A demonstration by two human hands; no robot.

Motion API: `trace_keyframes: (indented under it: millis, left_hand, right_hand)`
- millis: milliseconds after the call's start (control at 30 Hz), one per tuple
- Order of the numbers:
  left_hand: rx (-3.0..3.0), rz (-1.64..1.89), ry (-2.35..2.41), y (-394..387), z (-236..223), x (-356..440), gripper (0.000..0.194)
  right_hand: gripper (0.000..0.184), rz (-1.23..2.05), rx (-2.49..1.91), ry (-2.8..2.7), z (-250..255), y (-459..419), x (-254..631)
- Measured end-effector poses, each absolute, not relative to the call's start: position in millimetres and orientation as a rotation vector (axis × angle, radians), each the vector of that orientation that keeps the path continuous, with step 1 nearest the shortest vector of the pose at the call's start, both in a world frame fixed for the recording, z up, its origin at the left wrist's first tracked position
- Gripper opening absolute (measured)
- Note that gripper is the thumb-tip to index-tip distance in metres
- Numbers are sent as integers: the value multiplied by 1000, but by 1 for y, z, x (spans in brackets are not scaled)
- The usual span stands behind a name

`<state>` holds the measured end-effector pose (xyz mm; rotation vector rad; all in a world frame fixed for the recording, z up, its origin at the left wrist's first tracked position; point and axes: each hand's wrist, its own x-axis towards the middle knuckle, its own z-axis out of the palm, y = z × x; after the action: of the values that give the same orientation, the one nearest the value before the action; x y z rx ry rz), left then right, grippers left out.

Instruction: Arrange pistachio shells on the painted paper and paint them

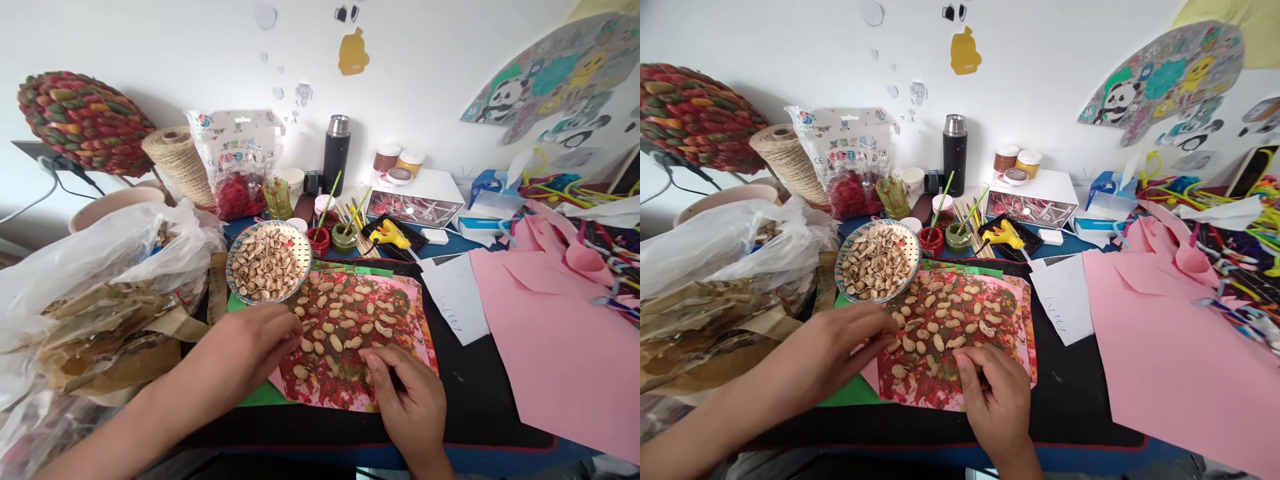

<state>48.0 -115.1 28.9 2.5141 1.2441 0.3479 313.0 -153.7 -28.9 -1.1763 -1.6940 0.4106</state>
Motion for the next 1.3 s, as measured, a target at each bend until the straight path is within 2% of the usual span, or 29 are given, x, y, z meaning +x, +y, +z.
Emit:
trace_keyframes:
  millis: [167, 367, 500, 800, 967, 1167, 1300]
  left_hand:
    - [2676, 260, 1590, -92, 15, 24, 16]
    - [2639, 3, 1609, -83, 8, 31, 16]
    - [2696, -37, 1552, -81, 14, 38, 16]
    - [2822, -59, 1506, -87, 43, 36, 15]
    - [2837, -24, 1665, -94, 71, 12, 14]
    - [2787, 2, 2028, -94, 98, -44, 21]
    - [2715, -15, 2153, -93, 101, -71, 34]
  right_hand:
    - [20, 393, -1173, -1707, -32, -155, 313]
    - [21, 380, -1193, -1723, -30, -153, 311]
    - [25, 339, -1218, -1731, -28, -152, 310]
    - [30, 249, -1263, -1734, -34, -153, 308]
    - [34, 223, -1277, -1756, -37, -153, 308]
    - [39, 206, -1293, -1762, -38, -153, 307]
    - [39, 221, -1284, -1757, -34, -153, 305]
